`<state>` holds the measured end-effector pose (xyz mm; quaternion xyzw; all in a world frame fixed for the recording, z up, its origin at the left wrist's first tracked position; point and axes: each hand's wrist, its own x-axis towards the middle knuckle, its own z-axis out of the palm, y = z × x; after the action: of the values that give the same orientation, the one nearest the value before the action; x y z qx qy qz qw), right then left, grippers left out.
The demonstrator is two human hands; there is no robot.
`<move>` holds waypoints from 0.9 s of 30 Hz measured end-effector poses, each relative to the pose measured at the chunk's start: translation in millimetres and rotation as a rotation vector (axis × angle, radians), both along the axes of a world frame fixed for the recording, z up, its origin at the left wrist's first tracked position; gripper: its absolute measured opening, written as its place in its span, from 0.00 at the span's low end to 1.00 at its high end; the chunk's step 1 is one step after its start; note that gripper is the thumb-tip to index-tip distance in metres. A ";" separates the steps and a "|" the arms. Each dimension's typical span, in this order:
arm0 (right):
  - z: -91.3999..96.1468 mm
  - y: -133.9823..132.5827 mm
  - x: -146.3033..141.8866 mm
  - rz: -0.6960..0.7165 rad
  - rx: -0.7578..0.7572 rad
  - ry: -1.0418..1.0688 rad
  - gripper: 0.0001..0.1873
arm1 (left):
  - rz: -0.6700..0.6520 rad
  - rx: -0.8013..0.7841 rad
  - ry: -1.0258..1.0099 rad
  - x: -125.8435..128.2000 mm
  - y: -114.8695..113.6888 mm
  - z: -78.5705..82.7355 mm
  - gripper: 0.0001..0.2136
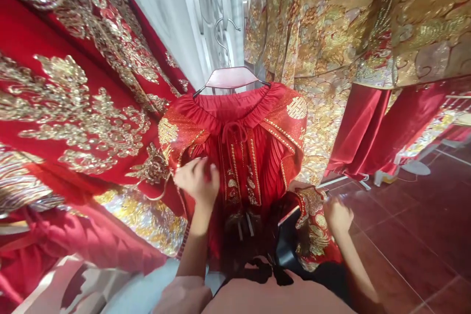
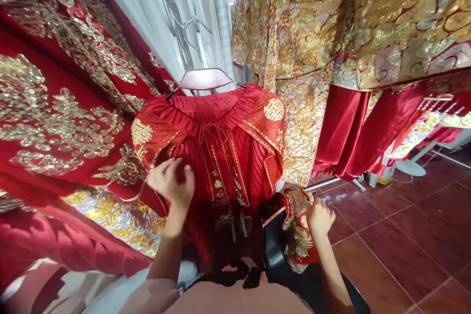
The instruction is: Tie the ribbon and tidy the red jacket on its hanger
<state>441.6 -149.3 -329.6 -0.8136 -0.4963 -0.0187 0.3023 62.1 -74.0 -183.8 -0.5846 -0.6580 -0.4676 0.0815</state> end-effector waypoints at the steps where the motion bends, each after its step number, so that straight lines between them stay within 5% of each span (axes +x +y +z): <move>1: 24.8 11.7 -9.8 -0.023 0.052 -0.071 0.16 | -0.039 -0.036 0.023 13.3 9.1 1.9 0.19; 6: 143.1 60.4 -90.2 0.475 0.485 -0.089 0.19 | -0.152 -0.201 0.156 44.9 54.9 17.5 0.22; 9: 189.9 81.8 -131.7 0.677 0.669 -0.169 0.17 | -0.182 -0.314 0.265 35.2 49.8 10.7 0.27; 14: 233.9 125.9 -158.3 0.892 0.648 -0.329 0.19 | -0.288 -0.465 0.358 16.5 2.7 -61.4 0.23; 17: 241.9 148.8 -163.4 1.024 0.548 -0.403 0.20 | -0.290 -0.558 0.366 11.2 -20.3 -108.6 0.19; 19: 240.3 156.5 -166.4 1.048 0.514 -0.429 0.19 | -0.289 -0.580 0.366 8.3 -27.2 -118.7 0.18; 22: 233.6 157.7 -171.2 0.990 0.520 -0.443 0.18 | -0.331 -0.529 0.383 6.2 -24.1 -88.9 0.18; 27: 227.8 151.6 -175.8 0.937 0.513 -0.406 0.14 | -0.396 -0.283 0.429 16.7 7.7 28.9 0.25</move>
<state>265.8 2.3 -101.8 -0.3873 -0.8317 -0.1583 0.3649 78.8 -66.3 -154.9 -0.7920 -0.5576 -0.2446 0.0436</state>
